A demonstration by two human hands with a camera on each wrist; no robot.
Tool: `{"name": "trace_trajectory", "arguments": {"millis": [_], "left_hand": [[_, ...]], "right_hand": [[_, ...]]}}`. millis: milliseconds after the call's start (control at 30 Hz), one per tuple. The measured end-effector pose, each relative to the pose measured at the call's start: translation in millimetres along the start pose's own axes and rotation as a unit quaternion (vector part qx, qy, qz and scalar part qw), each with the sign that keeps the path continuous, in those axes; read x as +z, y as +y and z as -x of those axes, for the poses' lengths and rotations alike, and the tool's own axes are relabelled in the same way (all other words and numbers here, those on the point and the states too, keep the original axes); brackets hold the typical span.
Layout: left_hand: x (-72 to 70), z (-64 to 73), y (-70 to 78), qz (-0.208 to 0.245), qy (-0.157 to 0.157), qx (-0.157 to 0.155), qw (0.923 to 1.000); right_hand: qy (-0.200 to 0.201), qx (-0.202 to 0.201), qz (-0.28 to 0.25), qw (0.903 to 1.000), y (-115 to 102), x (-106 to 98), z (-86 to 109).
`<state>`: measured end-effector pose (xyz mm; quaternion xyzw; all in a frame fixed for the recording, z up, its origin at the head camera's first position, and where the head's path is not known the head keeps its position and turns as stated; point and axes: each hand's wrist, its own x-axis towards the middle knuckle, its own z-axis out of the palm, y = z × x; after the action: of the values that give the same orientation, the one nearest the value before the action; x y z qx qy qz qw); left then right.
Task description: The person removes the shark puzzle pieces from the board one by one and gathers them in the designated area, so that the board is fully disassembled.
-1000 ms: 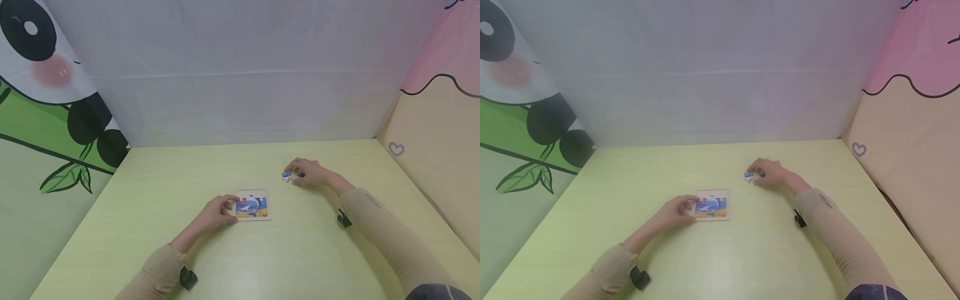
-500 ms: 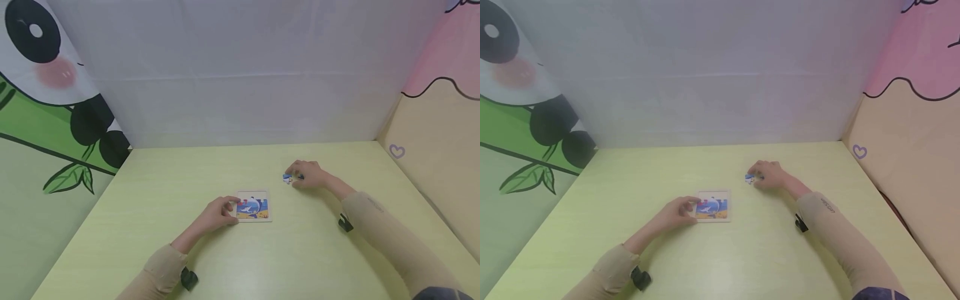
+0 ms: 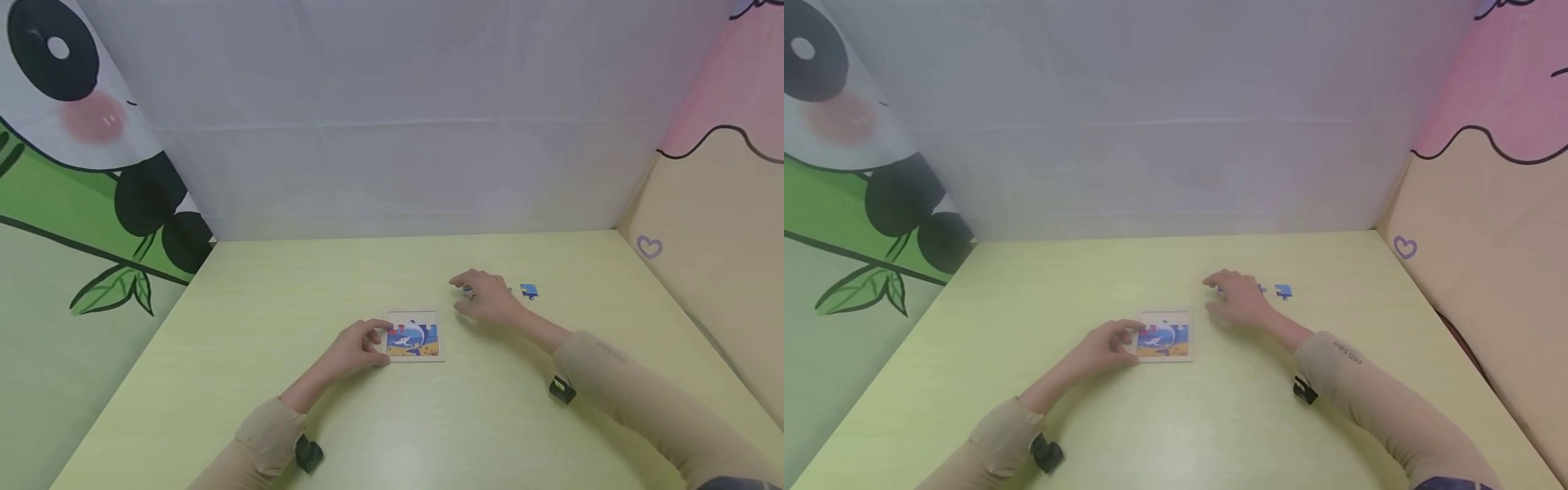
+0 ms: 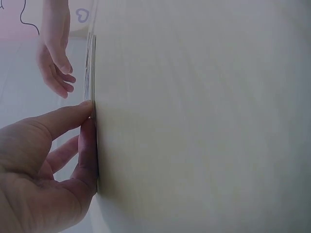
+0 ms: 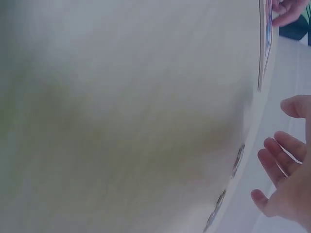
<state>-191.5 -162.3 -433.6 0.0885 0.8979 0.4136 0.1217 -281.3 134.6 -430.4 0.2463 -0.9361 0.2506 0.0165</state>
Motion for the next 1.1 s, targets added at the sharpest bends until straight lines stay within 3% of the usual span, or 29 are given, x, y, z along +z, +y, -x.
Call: {"name": "trace_trajectory", "arguments": {"millis": [233,500,800,1100], "left_hand": [[-1.1,0.5,0.3,0.001,0.001,0.000,1.0000],[-1.6,-0.3,-0.5,-0.001,-0.002,0.002,1.0000],[-1.4,0.9,0.3,0.000,-0.006,0.008,0.9999],[-1.6,-1.2,-2.8,-0.005,-0.004,0.004,1.0000]], "right_hand": [[-0.016,-0.037,-0.035,0.9986,-21,9,10.2],[-0.061,-0.061,-0.011,0.9962,-37,20,15.0],[-0.116,-0.043,0.040,0.9916,-50,26,13.2],[-0.142,-0.037,0.015,0.9891,-59,19,5.6]]}}
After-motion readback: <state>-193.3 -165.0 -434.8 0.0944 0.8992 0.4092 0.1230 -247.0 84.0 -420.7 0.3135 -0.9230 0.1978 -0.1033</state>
